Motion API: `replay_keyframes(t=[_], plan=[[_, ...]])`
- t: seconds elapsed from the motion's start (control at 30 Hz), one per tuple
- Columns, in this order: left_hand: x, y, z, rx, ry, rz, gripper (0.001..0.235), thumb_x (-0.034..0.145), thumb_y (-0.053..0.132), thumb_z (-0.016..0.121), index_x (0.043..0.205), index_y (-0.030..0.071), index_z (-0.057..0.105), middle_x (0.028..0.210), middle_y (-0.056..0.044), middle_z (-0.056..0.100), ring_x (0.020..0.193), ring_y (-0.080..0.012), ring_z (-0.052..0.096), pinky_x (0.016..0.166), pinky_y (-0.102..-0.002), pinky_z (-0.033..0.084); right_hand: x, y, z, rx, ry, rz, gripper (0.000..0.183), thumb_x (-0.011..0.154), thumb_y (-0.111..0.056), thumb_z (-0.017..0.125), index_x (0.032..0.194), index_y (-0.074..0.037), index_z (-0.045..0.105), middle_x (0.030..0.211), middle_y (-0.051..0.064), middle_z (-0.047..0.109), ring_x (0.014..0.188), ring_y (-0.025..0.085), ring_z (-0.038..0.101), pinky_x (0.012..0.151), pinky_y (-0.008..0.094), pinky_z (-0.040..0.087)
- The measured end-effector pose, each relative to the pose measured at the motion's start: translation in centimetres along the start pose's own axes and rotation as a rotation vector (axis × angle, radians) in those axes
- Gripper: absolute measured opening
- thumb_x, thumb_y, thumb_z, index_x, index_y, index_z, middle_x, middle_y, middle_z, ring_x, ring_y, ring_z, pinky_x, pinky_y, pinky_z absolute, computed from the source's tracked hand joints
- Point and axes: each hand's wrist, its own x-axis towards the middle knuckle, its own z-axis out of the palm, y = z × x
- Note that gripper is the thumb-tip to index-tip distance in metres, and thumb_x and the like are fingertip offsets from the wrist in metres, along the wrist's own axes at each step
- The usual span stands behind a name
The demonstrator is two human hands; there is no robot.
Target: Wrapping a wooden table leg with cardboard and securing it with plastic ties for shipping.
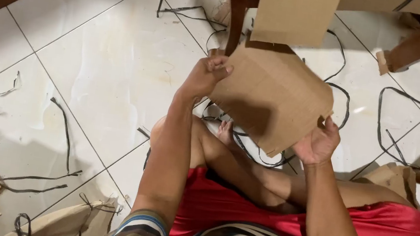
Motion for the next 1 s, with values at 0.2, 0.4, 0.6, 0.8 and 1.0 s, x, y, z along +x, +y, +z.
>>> replay_keyframes(t=[0.2,0.4,0.6,0.8,1.0], plan=[[-0.6,1.5,0.7,-0.088,0.039,-0.034,0.024,0.095,0.015,0.074,0.114,0.000,0.071,0.091,-0.010,0.076,0.078,-0.0194,0.073,0.073,-0.029,0.063,-2.3,0.5,10.5,0.137,-0.039,-0.048,0.089,0.075,-0.077,0.056,0.142,-0.017,0.062,0.145,0.012,0.063,0.129,0.040,0.063,0.118,0.060,0.044],[-0.4,1.0,0.5,-0.034,0.076,-0.042,0.028,0.093,0.017,0.077,0.115,-0.001,0.072,0.089,-0.010,0.075,0.075,-0.0200,0.073,0.072,-0.031,0.062,0.7,1.2,1.1,-0.028,0.084,-0.074,0.037,0.093,-0.031,0.063,0.125,-0.015,0.072,0.125,0.010,0.074,0.109,0.034,0.074,0.103,0.053,0.058],[-3.2,5.3,2.5,0.244,0.073,0.047,0.022,0.097,0.019,0.070,0.114,0.006,0.074,0.086,-0.005,0.073,0.079,-0.0151,0.068,0.077,-0.031,0.058,-2.3,-2.6,-8.3,-0.452,0.260,-0.245,0.013,0.103,-0.017,0.067,0.096,-0.017,0.056,0.102,0.000,0.072,0.094,0.018,0.070,0.088,0.033,0.056],[-4.9,7.8,4.4,0.566,0.060,0.193,0.021,0.101,0.022,0.065,0.119,0.017,0.077,0.095,-0.011,0.076,0.090,-0.0227,0.070,0.086,-0.044,0.053,-4.6,-3.9,-8.7,-1.078,0.262,-0.295,0.017,0.097,-0.008,0.076,0.089,-0.005,0.061,0.073,0.002,0.052,0.073,0.012,0.055,0.069,0.025,0.045],[-7.8,12.7,5.9,0.783,-0.002,0.353,0.021,0.101,0.016,0.062,0.117,0.018,0.077,0.100,-0.015,0.076,0.098,-0.0394,0.073,0.087,-0.051,0.055,-5.6,-2.9,2.6,-1.431,0.239,-0.330,0.051,0.093,-0.010,0.077,0.138,-0.003,0.053,0.125,0.021,0.065,0.125,0.037,0.057,0.104,0.047,0.045]])
